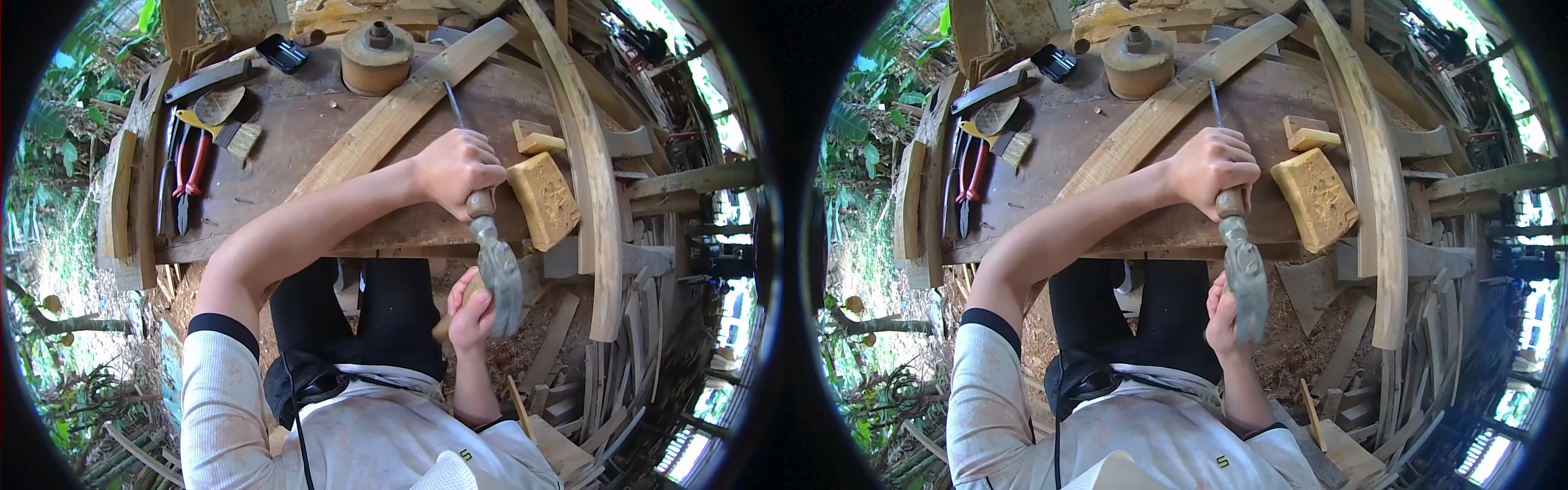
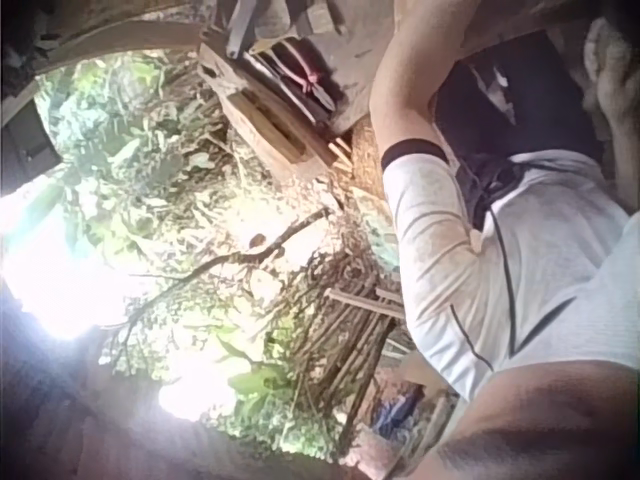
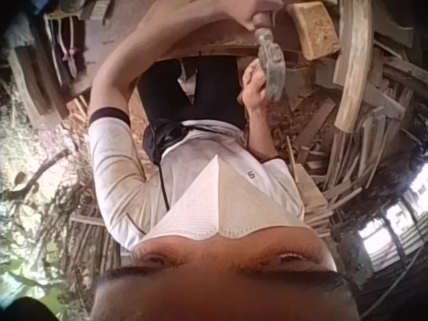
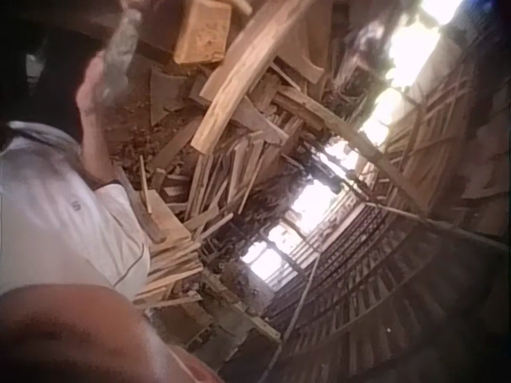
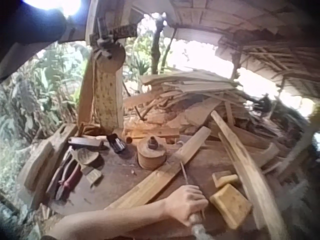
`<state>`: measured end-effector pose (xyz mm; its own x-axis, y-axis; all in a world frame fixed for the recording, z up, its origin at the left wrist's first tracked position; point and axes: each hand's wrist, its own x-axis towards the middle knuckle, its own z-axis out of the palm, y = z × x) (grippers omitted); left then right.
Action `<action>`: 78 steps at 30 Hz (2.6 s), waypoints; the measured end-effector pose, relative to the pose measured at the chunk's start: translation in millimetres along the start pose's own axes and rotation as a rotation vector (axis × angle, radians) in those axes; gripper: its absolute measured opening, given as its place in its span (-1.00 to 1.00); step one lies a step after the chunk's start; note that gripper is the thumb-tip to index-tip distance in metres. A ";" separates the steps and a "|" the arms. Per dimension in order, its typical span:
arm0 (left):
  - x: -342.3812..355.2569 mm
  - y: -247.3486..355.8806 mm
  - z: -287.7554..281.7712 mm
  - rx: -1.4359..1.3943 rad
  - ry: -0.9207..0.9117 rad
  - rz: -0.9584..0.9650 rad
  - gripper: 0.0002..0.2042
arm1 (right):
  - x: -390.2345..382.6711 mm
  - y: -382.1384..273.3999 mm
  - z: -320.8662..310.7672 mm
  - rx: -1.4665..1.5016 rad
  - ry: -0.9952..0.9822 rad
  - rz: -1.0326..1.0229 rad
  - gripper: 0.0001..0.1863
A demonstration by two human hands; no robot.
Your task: The person uses a chisel and hammer to carve a long wooden plank on a workbench. They repeatedly position the chisel and strike it with the hammer to remove wood shavings, then reposition the plank and continue carving along its length.
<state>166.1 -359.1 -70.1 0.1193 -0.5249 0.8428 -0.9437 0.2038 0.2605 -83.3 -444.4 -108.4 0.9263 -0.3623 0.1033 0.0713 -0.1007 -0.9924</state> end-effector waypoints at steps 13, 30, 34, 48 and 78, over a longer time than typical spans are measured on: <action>0.4 -8.5 -5.7 0.027 -0.019 -0.003 -0.72 | 11.6 -26.6 7.2 0.066 -0.053 0.034 -0.35; -0.3 7.2 -1.7 0.063 -0.073 0.001 -0.66 | 12.5 -22.3 -10.6 0.097 -0.024 -0.165 -0.41; -10.9 22.2 -4.6 0.031 -0.151 0.004 -0.67 | 5.5 -21.9 -7.0 0.137 -0.041 -0.001 -0.38; -7.1 60.3 -43.0 -0.045 0.366 -0.170 -0.80 | -3.4 -19.5 -20.5 0.192 0.031 0.028 -0.34; -14.7 62.2 -33.8 0.042 0.246 -0.048 -0.70 | -4.4 -13.7 -11.8 0.318 0.020 0.184 -0.38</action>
<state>116.0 -310.8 -50.4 0.2313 -0.3150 0.9205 -0.9465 0.1460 0.2878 -92.7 -452.3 -94.5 0.9271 -0.3660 -0.0806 0.0185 0.2595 -0.9656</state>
